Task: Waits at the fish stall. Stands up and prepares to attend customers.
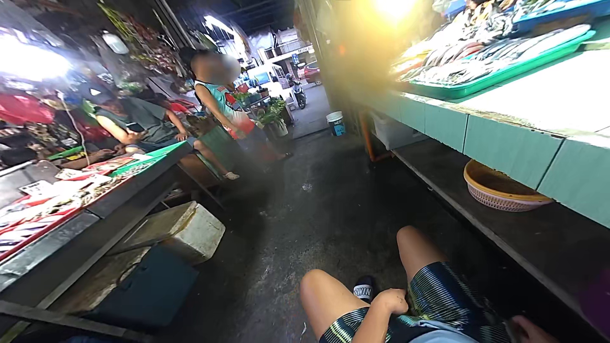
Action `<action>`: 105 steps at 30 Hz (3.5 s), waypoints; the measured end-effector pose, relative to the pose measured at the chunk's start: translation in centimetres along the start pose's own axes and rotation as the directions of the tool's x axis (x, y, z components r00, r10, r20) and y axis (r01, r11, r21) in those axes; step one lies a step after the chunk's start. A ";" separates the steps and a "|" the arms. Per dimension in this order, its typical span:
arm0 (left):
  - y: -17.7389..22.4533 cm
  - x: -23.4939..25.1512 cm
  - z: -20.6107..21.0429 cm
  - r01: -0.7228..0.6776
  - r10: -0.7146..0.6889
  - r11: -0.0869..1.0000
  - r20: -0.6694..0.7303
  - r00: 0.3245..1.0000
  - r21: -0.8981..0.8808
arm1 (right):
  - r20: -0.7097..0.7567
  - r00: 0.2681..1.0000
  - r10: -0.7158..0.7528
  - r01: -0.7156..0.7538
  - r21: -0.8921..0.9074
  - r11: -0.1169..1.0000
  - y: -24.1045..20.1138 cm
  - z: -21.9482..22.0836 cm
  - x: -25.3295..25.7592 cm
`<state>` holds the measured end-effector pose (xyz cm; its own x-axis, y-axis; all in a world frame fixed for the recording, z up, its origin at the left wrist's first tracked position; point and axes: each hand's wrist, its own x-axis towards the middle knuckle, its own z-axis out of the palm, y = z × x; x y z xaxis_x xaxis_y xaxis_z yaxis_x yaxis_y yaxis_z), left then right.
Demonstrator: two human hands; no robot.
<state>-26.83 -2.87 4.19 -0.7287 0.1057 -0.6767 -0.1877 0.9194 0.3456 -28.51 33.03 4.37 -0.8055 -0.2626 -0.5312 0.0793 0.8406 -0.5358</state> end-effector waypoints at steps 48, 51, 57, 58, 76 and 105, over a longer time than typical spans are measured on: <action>-1.1 1.4 1.1 -0.082 0.082 0.993 -0.002 0.997 -0.083 | -0.095 0.974 -0.208 0.194 -0.132 0.972 -19.2 -3.4 18.0; -1.4 1.5 1.2 -0.071 0.071 0.993 -0.007 0.997 -0.094 | -0.140 0.955 -0.262 0.275 0.085 0.958 -17.8 -4.5 21.6; 0.3 0.7 0.1 -0.019 0.020 0.999 0.018 1.000 -0.036 | -0.115 0.946 -0.302 0.318 0.163 0.934 -19.6 -2.0 21.2; 0.9 0.4 -0.3 0.006 -0.006 1.000 0.040 0.999 -0.002 | -0.100 0.944 -0.316 0.322 0.053 0.945 -20.3 -1.4 20.4; -2.2 1.5 1.5 -0.072 0.070 0.991 -0.025 0.997 -0.109 | -0.194 0.926 -0.324 0.177 -0.536 0.826 -19.7 1.8 11.1; 0.4 1.4 0.6 0.053 -0.053 0.999 0.061 0.997 -0.001 | -0.112 0.915 -0.388 0.276 -0.530 0.802 -21.2 2.9 10.9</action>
<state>-27.53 -2.13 2.99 -0.6763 0.0797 -0.7323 -0.2270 0.9232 0.3101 -37.23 10.94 8.04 -0.8332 -0.5138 -0.2044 -0.4699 0.8527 -0.2281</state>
